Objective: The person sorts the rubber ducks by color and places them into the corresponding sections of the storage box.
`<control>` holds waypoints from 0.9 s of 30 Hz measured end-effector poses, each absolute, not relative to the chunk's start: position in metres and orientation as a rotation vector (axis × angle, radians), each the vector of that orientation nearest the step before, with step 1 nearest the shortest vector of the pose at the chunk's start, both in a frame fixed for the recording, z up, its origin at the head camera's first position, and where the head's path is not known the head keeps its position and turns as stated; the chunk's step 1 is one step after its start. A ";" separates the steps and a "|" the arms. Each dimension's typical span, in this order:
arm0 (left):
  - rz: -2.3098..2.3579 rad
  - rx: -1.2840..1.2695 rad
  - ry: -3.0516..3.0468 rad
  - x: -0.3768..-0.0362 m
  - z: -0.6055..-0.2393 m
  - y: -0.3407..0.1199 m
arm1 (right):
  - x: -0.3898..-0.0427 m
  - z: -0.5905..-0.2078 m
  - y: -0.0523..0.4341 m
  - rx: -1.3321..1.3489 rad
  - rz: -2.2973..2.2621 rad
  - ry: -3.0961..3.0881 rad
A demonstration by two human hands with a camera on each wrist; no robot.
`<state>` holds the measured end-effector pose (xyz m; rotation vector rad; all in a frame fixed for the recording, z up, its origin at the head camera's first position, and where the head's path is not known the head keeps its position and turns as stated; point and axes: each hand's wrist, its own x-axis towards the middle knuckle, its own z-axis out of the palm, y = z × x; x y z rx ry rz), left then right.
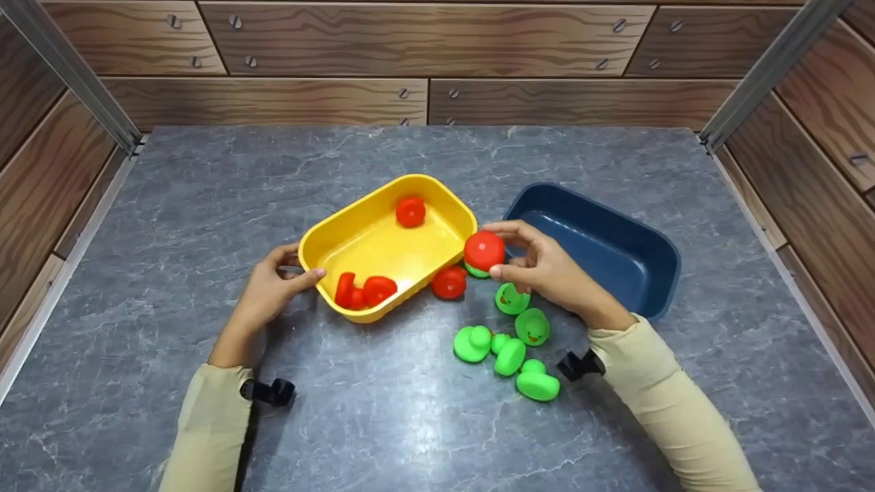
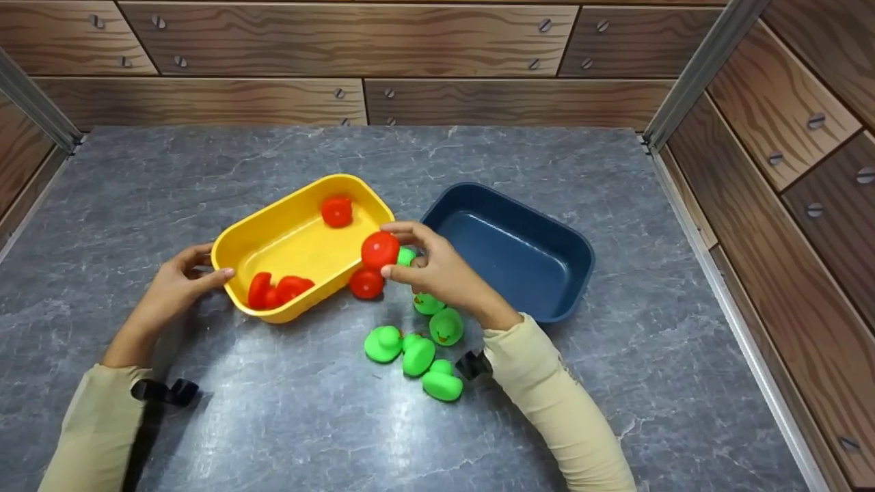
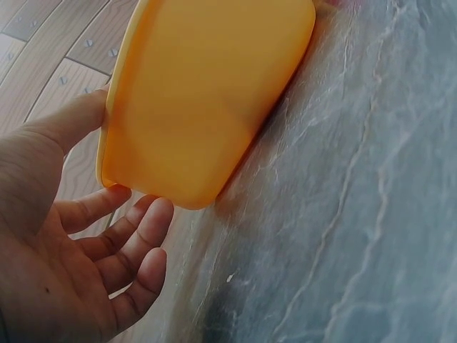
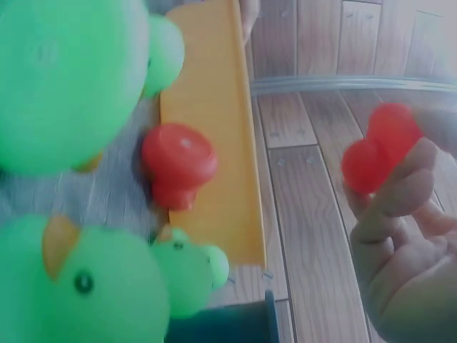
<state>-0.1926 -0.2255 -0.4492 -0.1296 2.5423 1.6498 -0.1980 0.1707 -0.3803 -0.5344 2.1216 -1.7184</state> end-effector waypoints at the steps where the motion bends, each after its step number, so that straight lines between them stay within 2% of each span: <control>1: 1.648 -0.127 2.544 -0.193 -0.449 -0.226 | -0.197 -0.379 0.170 -0.525 -1.772 2.098; 12: 1.672 -0.138 2.532 -0.192 -0.447 -0.224 | -0.191 -0.368 0.159 -0.466 -2.079 1.940; 27: 1.673 -0.139 2.524 -0.192 -0.447 -0.225 | -0.207 -0.368 0.130 -0.495 -2.005 2.019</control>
